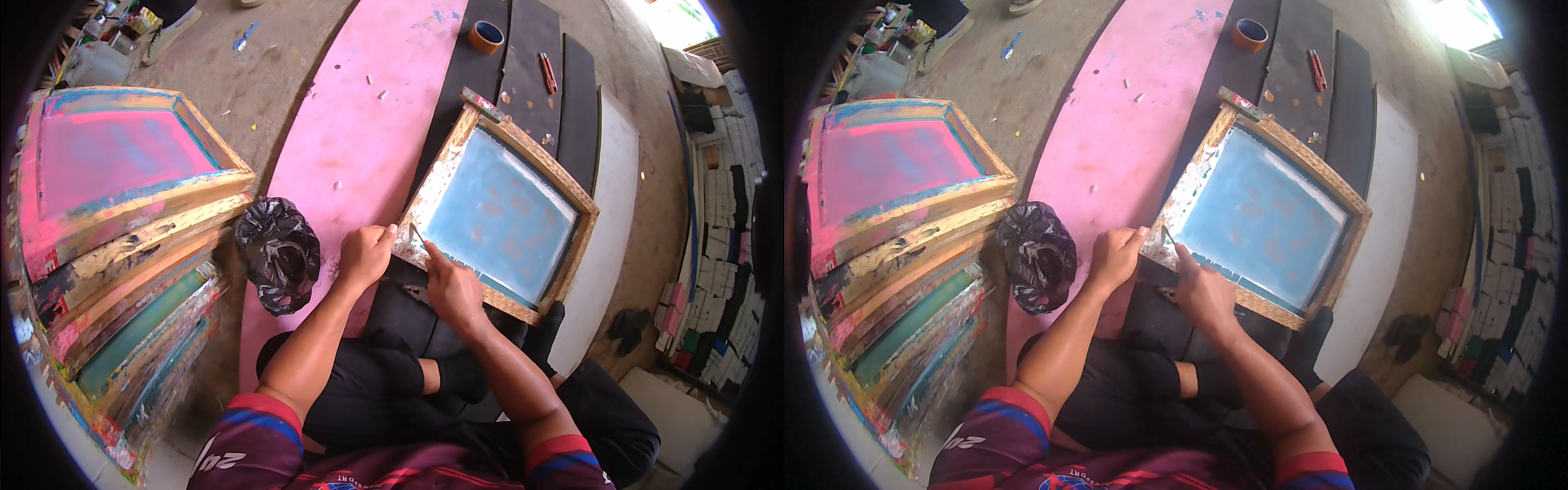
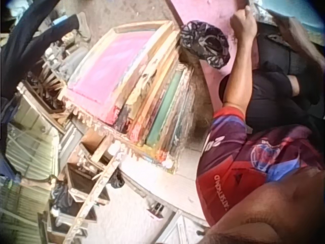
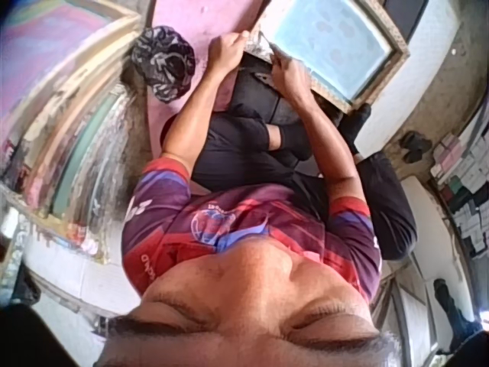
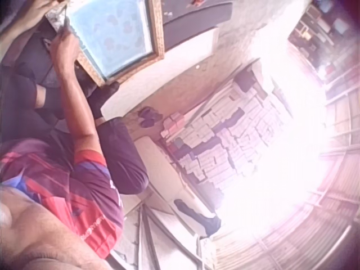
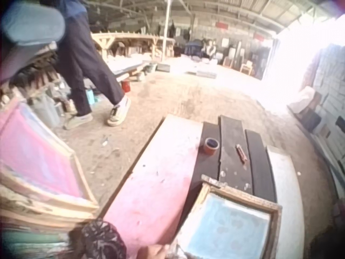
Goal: The person scrapes dried ink from the edges of a screen printing frame using a small metal tool. They work along the frame border, removing residue and occasionally wiping the tool on a nearby surface.
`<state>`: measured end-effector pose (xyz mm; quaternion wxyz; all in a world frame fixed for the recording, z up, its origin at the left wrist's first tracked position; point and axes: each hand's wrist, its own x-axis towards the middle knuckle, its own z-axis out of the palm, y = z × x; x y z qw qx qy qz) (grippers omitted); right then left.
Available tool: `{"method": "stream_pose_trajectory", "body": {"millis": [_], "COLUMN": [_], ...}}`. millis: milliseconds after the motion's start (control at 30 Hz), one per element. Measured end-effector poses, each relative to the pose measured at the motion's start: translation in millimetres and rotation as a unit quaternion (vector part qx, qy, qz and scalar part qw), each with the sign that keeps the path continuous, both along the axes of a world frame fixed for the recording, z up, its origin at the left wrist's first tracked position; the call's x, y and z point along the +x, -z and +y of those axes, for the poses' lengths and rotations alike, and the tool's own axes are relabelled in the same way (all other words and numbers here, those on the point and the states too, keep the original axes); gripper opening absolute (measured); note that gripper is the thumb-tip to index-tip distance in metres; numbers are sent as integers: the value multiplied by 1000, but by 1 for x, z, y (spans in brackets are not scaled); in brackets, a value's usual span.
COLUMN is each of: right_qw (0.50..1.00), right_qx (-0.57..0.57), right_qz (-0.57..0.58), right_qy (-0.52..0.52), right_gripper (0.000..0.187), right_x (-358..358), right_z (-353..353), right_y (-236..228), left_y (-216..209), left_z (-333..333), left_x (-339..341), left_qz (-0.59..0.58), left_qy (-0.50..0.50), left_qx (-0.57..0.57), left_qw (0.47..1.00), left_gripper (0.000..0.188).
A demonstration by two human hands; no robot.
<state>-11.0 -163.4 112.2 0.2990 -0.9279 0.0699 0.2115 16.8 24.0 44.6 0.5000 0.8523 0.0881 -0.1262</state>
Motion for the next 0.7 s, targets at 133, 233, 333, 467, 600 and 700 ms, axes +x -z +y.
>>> {"method": "stream_pose_trajectory", "body": {"millis": [133,233,333,467,600,700], "right_qw": [981,976,972,913,982,983], "right_qx": [184,193,-70,320,179,64], "right_qz": [-9,52,-189,152,-47,-170], "right_qy": [65,87,-123,201,32,-43], "right_gripper": [38,38,39,40,34,34], "right_x": [-11,-8,-21,-7,-14,-21], "right_z": [-23,-19,-20,-18,-21,-26], "right_y": [50,35,44,36,45,63], "left_y": [8,19,13,18,18,19], "left_z": [-4,-3,0,1,2,2], "left_x": [-1,-3,1,-4,2,3], "left_qz": [-19,-21,10,6,34,41], "left_qy": [-8,-30,-3,-6,0,10], "left_qx": [-7,-32,3,1,-11,-1], "left_qw": [1000,999,1000,1000,999,999], "left_gripper": [47,47,44,41,40,40]}}
